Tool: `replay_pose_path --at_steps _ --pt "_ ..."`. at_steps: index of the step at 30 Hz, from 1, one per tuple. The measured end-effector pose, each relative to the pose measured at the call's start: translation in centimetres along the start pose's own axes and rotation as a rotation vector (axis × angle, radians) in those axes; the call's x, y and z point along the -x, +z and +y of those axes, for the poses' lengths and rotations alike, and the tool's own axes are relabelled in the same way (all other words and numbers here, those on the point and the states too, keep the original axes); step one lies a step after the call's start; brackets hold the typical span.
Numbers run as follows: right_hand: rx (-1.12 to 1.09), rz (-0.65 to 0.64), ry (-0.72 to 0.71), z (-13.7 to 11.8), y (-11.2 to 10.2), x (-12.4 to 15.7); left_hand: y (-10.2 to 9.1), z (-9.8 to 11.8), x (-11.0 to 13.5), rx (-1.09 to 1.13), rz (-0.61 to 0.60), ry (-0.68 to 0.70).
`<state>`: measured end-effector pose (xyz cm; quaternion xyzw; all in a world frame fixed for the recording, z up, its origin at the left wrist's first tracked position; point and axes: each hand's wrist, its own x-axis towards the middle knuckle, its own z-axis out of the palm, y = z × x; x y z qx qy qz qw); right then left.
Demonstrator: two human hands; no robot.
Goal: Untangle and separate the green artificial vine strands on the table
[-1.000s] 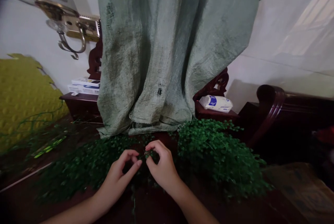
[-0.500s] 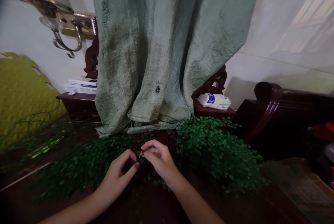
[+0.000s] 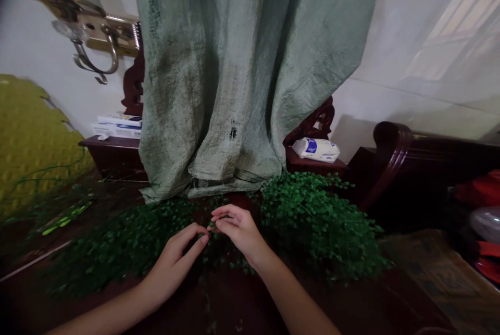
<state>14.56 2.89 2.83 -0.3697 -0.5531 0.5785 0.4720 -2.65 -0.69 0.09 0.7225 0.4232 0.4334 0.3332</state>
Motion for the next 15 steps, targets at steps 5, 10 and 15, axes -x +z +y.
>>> replay_pose_path --at_steps 5,10,15 --pt "0.063 -0.077 0.002 -0.27 -0.08 0.24 0.06 0.32 0.17 -0.069 -0.011 0.072" --pt "0.081 -0.134 0.021 -0.67 0.04 0.50 0.03 0.83 0.44 -0.105 -0.010 0.144" --pt "0.081 -0.121 -0.002 -0.70 0.08 0.40 -0.05 0.75 0.42 -0.095 -0.002 0.113"
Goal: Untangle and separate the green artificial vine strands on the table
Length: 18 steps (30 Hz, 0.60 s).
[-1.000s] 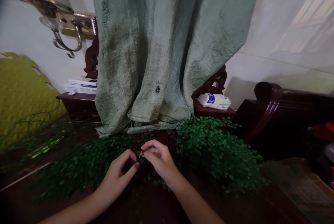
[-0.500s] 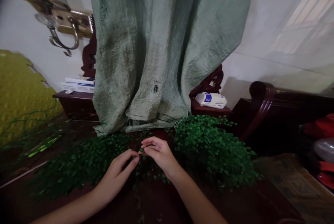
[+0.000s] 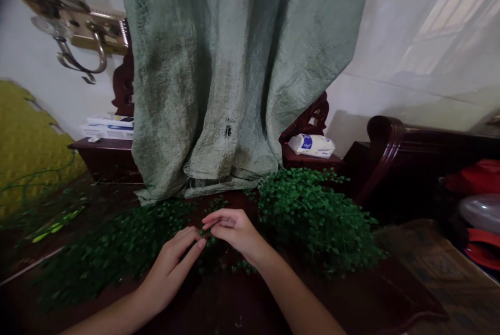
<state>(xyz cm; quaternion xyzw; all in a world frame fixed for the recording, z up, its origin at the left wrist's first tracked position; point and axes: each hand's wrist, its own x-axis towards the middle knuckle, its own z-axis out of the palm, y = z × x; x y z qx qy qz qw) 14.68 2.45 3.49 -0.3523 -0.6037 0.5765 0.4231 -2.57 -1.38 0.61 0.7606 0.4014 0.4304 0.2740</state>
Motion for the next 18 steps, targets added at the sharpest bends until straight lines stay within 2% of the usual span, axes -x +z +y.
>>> replay_pose_path --at_steps 11,18 --pt "0.065 0.039 -0.052 0.5 -0.3 -0.3 0.3 -1.0 -0.3 0.055 0.156 -0.050" --pt "0.121 0.092 -0.073 1.2 -0.1 -0.7 0.4 -1.0 -0.3 0.105 0.126 -0.090"
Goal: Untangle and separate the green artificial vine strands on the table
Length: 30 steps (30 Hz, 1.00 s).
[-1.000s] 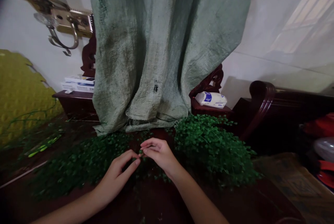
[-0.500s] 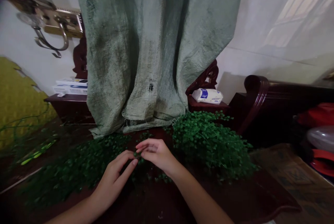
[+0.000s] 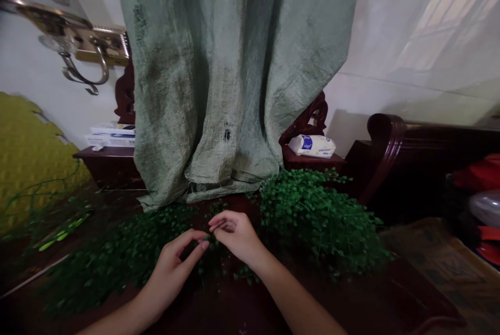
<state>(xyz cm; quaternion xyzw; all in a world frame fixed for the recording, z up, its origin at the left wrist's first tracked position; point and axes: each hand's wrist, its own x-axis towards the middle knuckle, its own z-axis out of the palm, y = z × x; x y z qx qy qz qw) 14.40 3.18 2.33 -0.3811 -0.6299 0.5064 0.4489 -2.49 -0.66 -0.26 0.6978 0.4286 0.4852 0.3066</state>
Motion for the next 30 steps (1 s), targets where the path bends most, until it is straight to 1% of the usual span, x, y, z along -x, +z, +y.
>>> replay_pose_path --at_steps 2,5,9,12,14,15,17,19,20,23,25,28,30 --pt "0.020 0.012 -0.025 0.3 0.0 -0.1 0.1 -0.1 0.1 0.005 -0.001 -0.037" --pt "0.107 0.061 -0.121 0.6 0.3 0.0 0.3 -0.3 0.3 0.012 0.005 -0.074" --pt "0.389 0.137 -0.310 0.8 1.1 0.4 0.6 -0.7 0.0 0.036 0.022 -0.104" --pt "0.599 0.154 -0.464 1.1 1.4 0.6 0.6 -0.7 -0.3 0.035 0.030 -0.112" --pt "0.721 0.186 -0.542 1.3 1.0 0.5 0.5 -0.7 -0.1 0.007 0.041 -0.095" --pt "0.781 0.225 -0.570 1.4 0.6 0.4 0.5 -0.6 0.1 -0.020 0.038 -0.068" --pt "0.870 0.341 -0.598 1.4 -0.4 0.2 0.5 -0.4 0.8 -0.087 0.001 0.010" --pt "0.886 0.433 -0.601 1.2 -1.2 0.1 0.5 -0.3 1.4 -0.144 -0.048 0.085" --pt "0.880 0.443 -0.606 1.1 -1.4 0.1 0.5 -0.2 1.7 -0.162 -0.063 0.106" --pt "0.831 0.365 -0.611 0.6 -1.0 0.3 0.4 -0.3 1.6 -0.164 -0.066 0.104" --pt "0.776 0.313 -0.596 0.4 -0.6 0.4 0.2 -0.4 1.1 -0.141 -0.038 0.065" --pt "0.681 0.304 -0.584 0.0 -0.3 0.4 0.1 -0.7 0.5 -0.116 0.013 0.002" --pt "0.646 0.297 -0.586 -0.4 -0.3 0.4 0.1 -0.7 0.4 -0.113 0.016 -0.011"
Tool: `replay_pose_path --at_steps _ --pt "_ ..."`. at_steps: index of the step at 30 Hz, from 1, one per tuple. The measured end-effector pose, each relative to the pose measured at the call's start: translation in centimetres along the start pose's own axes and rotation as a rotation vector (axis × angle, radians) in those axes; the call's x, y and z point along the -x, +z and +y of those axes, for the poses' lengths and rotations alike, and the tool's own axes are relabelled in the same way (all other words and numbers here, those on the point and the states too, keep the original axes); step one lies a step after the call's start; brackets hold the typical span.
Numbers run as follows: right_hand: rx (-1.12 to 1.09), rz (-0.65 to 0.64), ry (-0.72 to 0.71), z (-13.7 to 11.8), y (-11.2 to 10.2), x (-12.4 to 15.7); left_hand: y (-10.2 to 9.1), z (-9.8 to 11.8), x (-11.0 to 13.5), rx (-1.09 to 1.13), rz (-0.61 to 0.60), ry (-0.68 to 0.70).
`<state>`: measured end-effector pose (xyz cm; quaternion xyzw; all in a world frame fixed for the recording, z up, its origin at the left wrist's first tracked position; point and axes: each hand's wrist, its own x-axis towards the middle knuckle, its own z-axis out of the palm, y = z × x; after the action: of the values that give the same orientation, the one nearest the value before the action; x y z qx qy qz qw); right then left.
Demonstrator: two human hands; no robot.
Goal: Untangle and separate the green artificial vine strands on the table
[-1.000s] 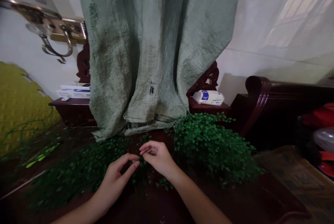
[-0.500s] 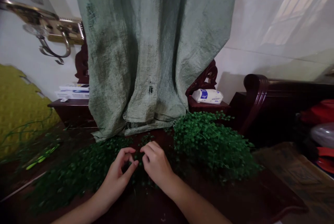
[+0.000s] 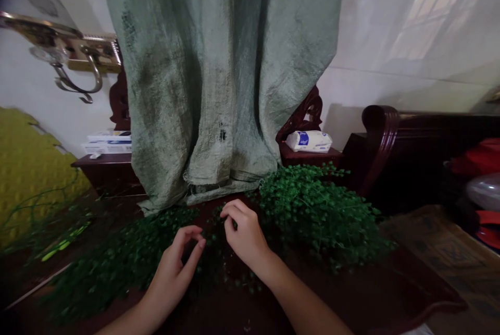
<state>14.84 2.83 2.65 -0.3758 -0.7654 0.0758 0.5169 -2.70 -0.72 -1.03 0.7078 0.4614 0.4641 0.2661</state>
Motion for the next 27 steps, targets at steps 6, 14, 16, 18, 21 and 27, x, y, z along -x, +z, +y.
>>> replay_pose_path --at_steps 6,14,16,18,21,27 --pt "0.039 -0.212 -0.049 -1.0 -0.6 0.4 0.1 0.1 0.4 -0.009 -0.015 -0.006" --pt "0.333 -0.420 -0.172 -2.2 -0.9 0.6 0.1 -0.2 0.2 0.030 -0.011 -0.025" --pt "0.356 -0.422 -0.198 -2.2 -1.0 0.6 0.1 -0.3 0.2 0.037 -0.011 -0.020" --pt "0.387 -0.427 -0.227 -2.1 -1.0 0.6 0.1 -0.3 0.2 0.037 -0.013 -0.017" --pt "0.453 -0.413 -0.255 -1.9 -0.8 0.6 0.2 -0.3 0.2 0.030 -0.017 -0.009" --pt "0.537 -0.370 -0.219 -1.4 -0.5 0.6 0.2 -0.3 0.0 0.005 -0.018 0.029"
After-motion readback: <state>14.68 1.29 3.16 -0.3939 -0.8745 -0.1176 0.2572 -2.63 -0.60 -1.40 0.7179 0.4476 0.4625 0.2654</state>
